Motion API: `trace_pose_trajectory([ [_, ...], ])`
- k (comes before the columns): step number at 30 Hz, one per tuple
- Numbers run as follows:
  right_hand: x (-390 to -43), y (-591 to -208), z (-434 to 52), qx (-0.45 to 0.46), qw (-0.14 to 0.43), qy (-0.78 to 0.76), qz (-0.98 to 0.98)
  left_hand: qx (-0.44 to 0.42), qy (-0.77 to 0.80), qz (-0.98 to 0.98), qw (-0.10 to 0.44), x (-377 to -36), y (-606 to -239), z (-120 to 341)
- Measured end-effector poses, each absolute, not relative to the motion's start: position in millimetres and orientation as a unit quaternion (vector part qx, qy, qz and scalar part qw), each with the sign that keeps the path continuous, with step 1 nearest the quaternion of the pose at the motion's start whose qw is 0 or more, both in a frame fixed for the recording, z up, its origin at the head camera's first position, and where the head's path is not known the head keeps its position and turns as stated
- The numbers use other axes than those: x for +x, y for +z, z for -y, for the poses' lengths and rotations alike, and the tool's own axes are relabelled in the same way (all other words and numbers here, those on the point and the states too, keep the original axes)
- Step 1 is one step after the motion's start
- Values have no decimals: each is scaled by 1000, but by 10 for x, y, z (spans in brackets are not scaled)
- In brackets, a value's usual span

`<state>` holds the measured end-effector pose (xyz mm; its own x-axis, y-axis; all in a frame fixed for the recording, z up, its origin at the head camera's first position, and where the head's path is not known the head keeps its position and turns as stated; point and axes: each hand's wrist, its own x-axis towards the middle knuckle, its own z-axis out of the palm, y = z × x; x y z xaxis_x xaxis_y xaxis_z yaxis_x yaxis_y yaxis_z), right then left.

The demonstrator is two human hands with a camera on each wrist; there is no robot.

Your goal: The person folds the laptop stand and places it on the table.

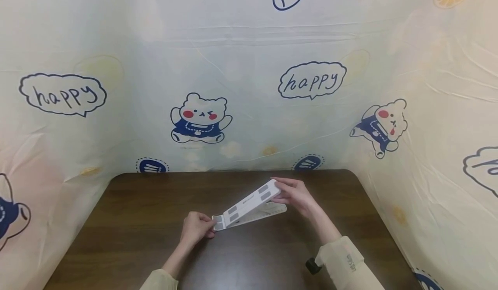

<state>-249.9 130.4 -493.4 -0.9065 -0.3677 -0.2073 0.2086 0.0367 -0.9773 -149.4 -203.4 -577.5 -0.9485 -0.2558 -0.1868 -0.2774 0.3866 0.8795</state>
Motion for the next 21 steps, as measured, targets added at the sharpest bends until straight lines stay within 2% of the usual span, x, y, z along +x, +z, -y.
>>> trace_pose_trajectory([
  [21,-2448,-4944,-1253,-22,208,-714,-668,-136,554,-820,-36,-1478,-5718,2005],
])
